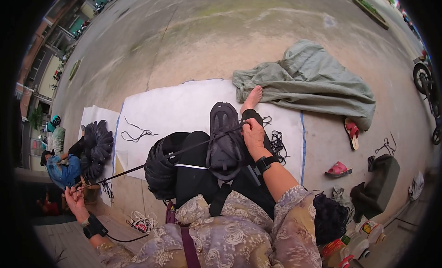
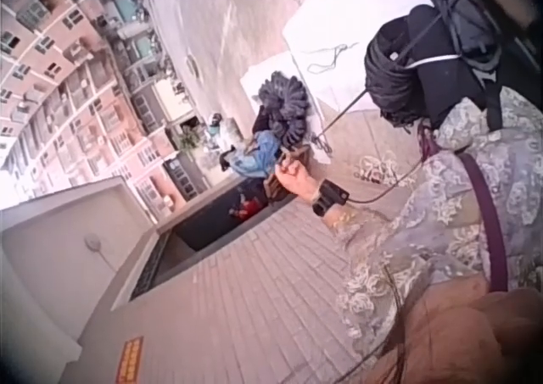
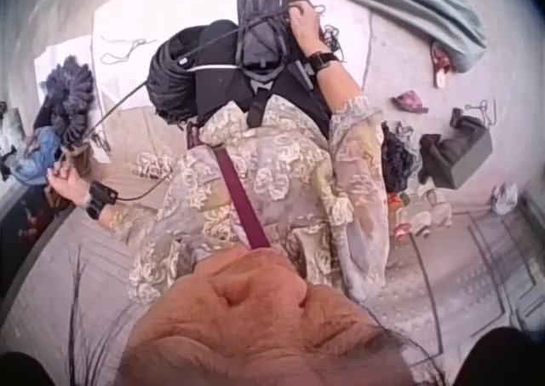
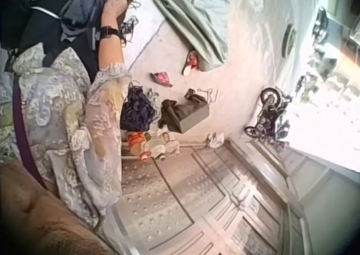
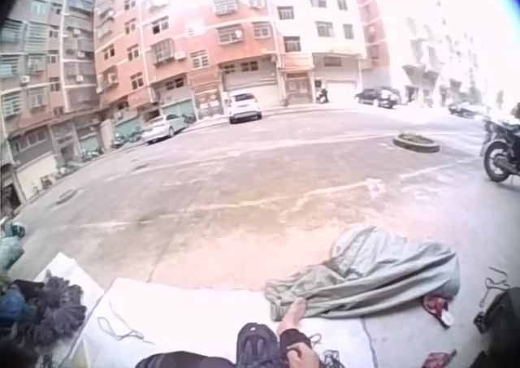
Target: Insert and thread laces into a black sneaker.
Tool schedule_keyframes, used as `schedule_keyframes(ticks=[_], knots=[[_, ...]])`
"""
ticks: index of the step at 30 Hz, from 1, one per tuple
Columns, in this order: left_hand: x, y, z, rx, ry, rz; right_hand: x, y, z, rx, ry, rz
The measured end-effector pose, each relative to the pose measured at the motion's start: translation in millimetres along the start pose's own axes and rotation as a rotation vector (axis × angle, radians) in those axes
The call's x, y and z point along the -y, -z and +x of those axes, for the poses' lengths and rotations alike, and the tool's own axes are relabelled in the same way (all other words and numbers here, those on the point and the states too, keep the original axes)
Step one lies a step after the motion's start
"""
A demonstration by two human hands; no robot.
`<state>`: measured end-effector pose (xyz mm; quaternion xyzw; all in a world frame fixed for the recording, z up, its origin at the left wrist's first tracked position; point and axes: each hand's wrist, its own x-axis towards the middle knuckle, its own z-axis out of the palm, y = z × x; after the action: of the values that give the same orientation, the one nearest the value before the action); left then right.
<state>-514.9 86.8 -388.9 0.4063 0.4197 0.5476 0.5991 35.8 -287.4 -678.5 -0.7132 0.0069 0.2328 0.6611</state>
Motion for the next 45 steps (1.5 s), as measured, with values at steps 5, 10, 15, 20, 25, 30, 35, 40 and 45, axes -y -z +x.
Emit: schedule_keyframes(ticks=[5, 10, 15, 20, 25, 30, 35, 40, 45], knots=[[-50, 106, -23, -0.406, -0.226, 0.137, 21, 12, -46, 0.189, 0.323, -0.448], [-77, 134, -18, -0.544, -0.267, 0.177, 37, 56, -89, 0.506, 0.477, -0.769], [-9, -24, -17, -0.188, -0.198, 0.196, 96, 100, -119, 0.702, 0.088, -0.355], [31, -121, -14, 0.165, -0.168, 0.242, 194, 138, -144, 0.538, 0.187, 0.445], [108, -251, -62, 0.454, -0.070, 0.237, 240, 231, -110, 0.246, 0.551, 0.835], [157, -311, -110, 0.640, 0.062, 0.271, 252, 388, -61, -0.189, 0.727, 0.820], [185, -342, -145, 0.786, 0.244, 0.227, 277, 438, -70, -0.080, 0.767, 0.789], [208, -347, -159, 0.855, 0.320, 0.236, 262, 274, -60, -0.018, 0.542, 0.365], [211, -357, -181, 0.963, 0.326, 0.229, 150, 118, -35, 0.437, 0.348, -0.462]])
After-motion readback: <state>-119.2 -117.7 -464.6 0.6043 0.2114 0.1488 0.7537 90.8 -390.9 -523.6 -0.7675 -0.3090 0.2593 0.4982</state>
